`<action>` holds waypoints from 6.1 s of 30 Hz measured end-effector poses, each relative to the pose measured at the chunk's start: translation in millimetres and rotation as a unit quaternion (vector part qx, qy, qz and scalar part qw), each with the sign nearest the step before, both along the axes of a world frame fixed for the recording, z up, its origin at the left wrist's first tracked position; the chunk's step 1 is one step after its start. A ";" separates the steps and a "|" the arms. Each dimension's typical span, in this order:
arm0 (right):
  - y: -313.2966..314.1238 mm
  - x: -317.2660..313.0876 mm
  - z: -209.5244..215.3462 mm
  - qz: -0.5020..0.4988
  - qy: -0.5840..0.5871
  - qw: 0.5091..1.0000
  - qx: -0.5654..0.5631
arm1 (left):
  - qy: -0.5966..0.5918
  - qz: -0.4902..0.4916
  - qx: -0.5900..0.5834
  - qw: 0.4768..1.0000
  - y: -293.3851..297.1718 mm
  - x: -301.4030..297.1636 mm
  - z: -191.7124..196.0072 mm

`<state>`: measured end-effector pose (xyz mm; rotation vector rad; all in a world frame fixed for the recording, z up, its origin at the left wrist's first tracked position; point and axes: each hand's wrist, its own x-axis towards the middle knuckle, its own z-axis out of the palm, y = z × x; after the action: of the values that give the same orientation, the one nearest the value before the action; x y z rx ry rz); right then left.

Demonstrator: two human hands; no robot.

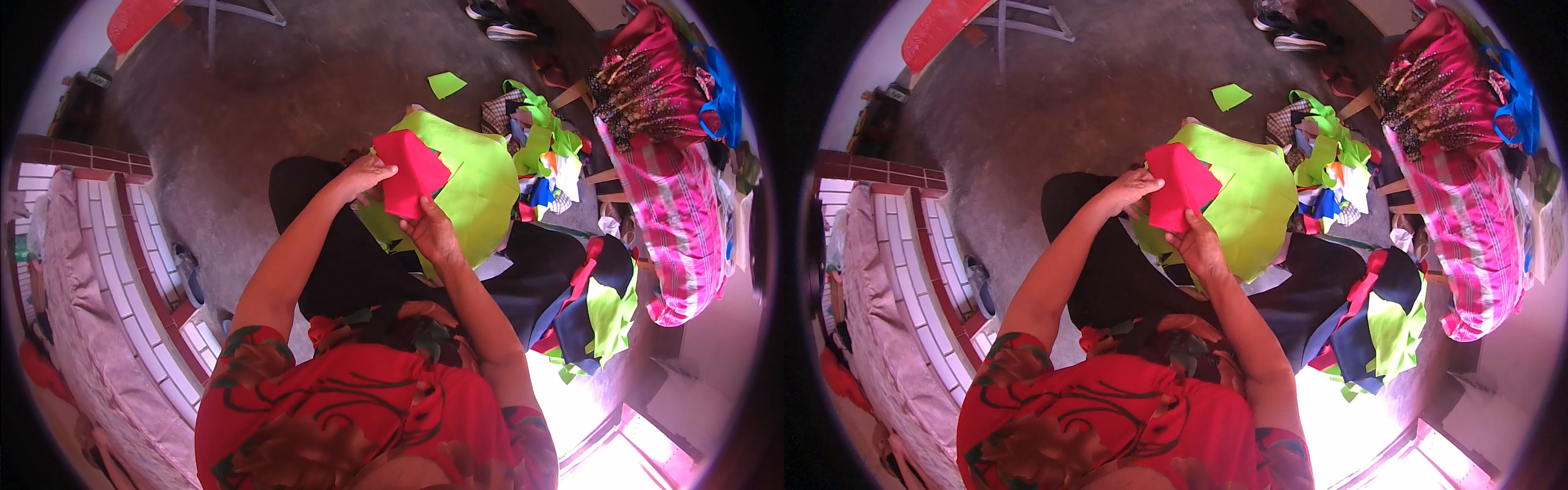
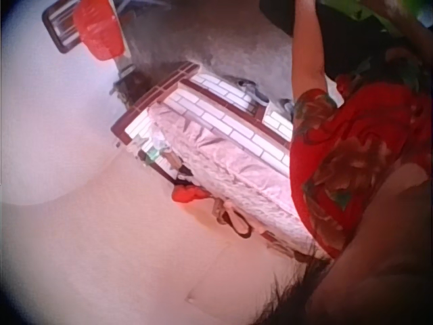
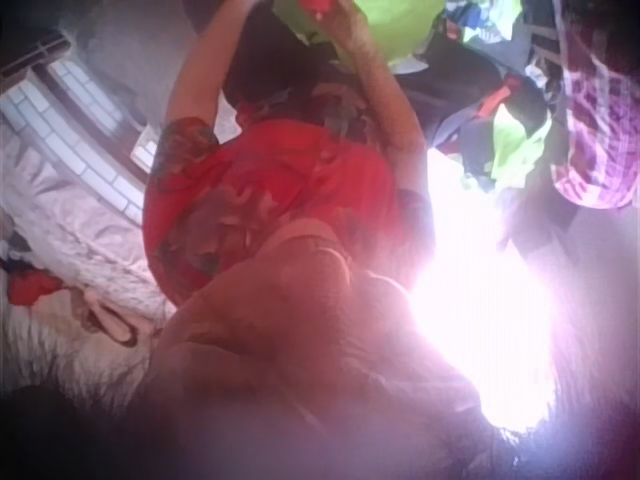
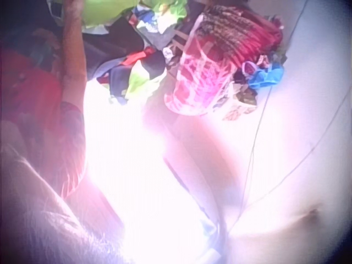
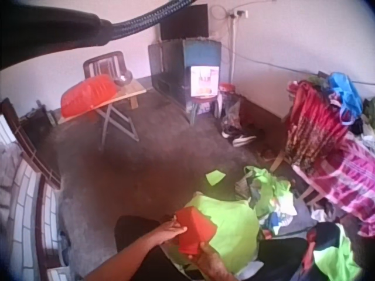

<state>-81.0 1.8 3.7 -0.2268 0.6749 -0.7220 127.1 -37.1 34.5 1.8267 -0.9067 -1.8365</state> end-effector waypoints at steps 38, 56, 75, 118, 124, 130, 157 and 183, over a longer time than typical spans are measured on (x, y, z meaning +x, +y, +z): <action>-35.5 -58.0 67.1 -0.034 0.089 0.975 -0.203 | 0.160 0.091 -0.117 0.976 -28.9 -30.7 -3.1; -30.1 -155.7 -5.7 -0.053 0.617 0.770 -0.154 | -0.310 -0.334 -0.467 0.758 -45.9 -113.5 -35.0; -28.5 -164.1 2.0 -0.127 0.374 0.918 0.027 | -0.293 -0.288 -0.500 0.762 -45.4 -108.4 -40.7; -6.0 -156.6 79.0 -0.053 0.467 0.875 -0.118 | -0.329 -0.250 -0.513 0.752 -39.2 -104.9 -42.2; -5.6 -164.1 61.2 0.120 0.715 0.589 -0.358 | -0.309 -0.259 -0.498 0.767 -40.0 -103.3 -43.0; 9.7 -143.2 37.7 0.253 0.783 0.427 -0.376 | -0.316 -0.262 -0.496 0.765 -40.6 -103.9 -44.7; 0.1 -136.6 56.9 0.372 0.694 0.520 -0.331 | -0.311 -0.255 -0.497 0.768 -44.6 -102.4 -41.9; -12.7 -126.0 28.8 0.145 0.666 0.521 -0.514 | -0.344 -0.236 -0.468 0.779 -54.8 -109.4 -46.4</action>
<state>-207.0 -10.9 32.5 -2.1492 1.5278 -0.4032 17.8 -91.8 -11.9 1.5864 -2.1909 -0.5101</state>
